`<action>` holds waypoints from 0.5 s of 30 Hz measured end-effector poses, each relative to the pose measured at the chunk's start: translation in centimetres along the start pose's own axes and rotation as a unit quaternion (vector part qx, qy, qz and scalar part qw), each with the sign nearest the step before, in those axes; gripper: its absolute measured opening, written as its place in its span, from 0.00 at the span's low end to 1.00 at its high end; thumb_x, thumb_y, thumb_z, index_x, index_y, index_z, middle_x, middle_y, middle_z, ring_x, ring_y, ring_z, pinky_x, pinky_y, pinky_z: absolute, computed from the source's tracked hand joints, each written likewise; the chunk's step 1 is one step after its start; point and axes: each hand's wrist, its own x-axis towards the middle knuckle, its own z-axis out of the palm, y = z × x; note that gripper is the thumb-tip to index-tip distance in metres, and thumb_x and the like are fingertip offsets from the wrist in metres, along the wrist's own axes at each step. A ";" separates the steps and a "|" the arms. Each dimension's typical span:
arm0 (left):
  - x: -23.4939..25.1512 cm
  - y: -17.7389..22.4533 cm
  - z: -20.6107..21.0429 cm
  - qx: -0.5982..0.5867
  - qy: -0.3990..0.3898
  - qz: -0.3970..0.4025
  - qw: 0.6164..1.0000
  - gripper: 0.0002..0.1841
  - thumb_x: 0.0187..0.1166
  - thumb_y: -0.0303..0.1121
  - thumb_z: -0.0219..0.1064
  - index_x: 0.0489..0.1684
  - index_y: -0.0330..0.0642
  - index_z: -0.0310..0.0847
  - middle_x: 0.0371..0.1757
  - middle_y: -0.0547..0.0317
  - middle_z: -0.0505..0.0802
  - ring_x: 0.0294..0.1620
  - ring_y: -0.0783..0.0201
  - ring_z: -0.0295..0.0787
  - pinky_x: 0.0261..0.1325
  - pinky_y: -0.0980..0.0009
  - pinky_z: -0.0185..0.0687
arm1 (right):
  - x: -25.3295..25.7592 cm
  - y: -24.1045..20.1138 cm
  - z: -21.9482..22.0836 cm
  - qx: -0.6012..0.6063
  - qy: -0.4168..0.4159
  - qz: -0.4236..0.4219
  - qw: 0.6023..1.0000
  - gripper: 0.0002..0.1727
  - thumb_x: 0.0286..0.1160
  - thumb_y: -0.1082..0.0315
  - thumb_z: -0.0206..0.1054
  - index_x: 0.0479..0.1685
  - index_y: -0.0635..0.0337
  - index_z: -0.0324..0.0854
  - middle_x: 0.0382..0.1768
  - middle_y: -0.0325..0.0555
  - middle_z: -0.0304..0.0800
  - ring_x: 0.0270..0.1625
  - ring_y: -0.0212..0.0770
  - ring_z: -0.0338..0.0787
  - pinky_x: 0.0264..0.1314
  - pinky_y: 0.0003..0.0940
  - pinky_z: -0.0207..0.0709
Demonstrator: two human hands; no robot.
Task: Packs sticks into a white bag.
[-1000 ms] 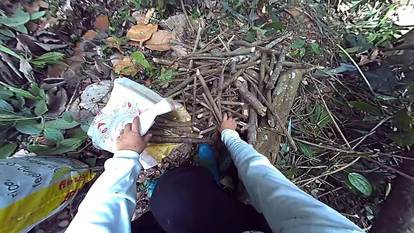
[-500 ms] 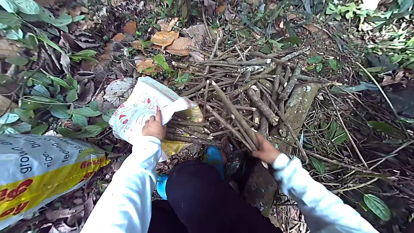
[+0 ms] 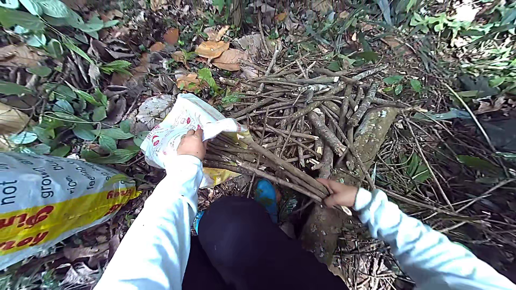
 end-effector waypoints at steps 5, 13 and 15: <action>-0.2 0.2 0.2 0.016 -0.001 0.032 0.999 0.20 0.89 0.33 0.63 0.76 0.36 0.79 0.74 0.29 0.83 0.75 0.26 0.78 0.73 0.30 0.73 | 5.2 -7.5 -3.3 -0.130 -0.038 0.005 0.991 0.32 0.66 0.86 0.71 0.75 0.71 0.68 0.60 0.68 0.84 0.61 0.57 0.87 0.65 0.56 0.79; 1.3 -1.6 -0.9 -0.002 0.030 0.014 0.999 0.18 0.91 0.32 0.59 0.73 0.40 0.84 0.73 0.31 0.85 0.73 0.27 0.81 0.71 0.30 0.74 | 2.8 -14.5 -1.5 -0.323 -0.016 0.024 0.946 0.31 0.74 0.70 0.73 0.77 0.66 0.68 0.56 0.70 0.86 0.63 0.69 0.86 0.65 0.69 0.75; 1.3 -1.7 -0.9 -0.002 0.030 0.020 0.999 0.17 0.90 0.33 0.60 0.72 0.40 0.85 0.72 0.31 0.85 0.71 0.28 0.82 0.70 0.29 0.74 | 1.8 -14.2 -1.5 -0.328 -0.024 0.012 0.944 0.31 0.73 0.72 0.74 0.76 0.67 0.68 0.54 0.70 0.87 0.61 0.70 0.87 0.63 0.69 0.76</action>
